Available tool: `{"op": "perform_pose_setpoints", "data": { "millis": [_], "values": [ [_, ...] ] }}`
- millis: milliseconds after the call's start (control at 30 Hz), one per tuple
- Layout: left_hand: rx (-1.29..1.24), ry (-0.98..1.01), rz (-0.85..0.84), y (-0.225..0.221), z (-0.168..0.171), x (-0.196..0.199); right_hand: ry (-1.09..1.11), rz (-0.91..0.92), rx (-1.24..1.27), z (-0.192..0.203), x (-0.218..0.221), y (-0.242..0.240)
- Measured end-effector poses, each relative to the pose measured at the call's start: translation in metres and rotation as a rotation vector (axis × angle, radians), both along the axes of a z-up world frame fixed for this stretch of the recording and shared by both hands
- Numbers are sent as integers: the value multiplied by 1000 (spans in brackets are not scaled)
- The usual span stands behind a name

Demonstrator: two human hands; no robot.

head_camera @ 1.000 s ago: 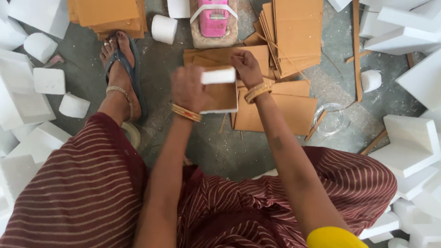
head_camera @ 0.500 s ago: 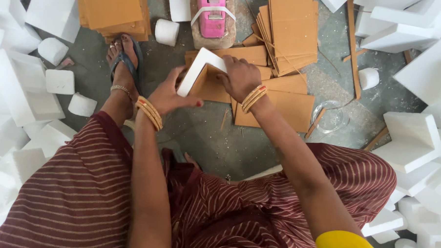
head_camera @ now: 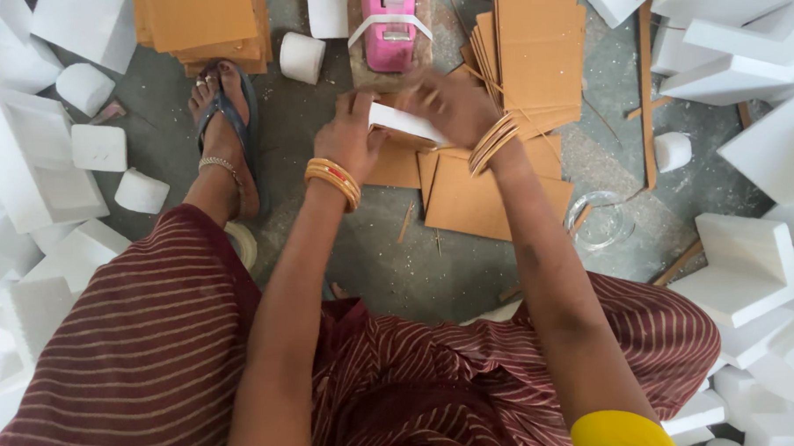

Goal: The person places pieces of white foam into small brown cardboard boxes, folding the boxes closed and applying pieces of tape from a pink dispenser by hand to secure them.

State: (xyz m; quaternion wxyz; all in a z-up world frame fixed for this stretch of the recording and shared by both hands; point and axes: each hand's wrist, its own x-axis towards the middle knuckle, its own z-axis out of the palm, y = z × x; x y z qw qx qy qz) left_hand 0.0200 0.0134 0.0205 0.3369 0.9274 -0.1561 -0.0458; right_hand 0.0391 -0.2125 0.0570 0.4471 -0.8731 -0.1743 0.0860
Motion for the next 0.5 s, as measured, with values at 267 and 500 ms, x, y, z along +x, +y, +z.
{"op": "perform_pose_setpoints", "data": {
  "millis": [267, 500],
  "values": [
    [61, 41, 74, -13, 4, -2, 317, -394, 143, -32, 98, -1],
    [164, 117, 130, -20, -1, 13, 99, -330, 368, -38, 7, 18]
  ]
}}
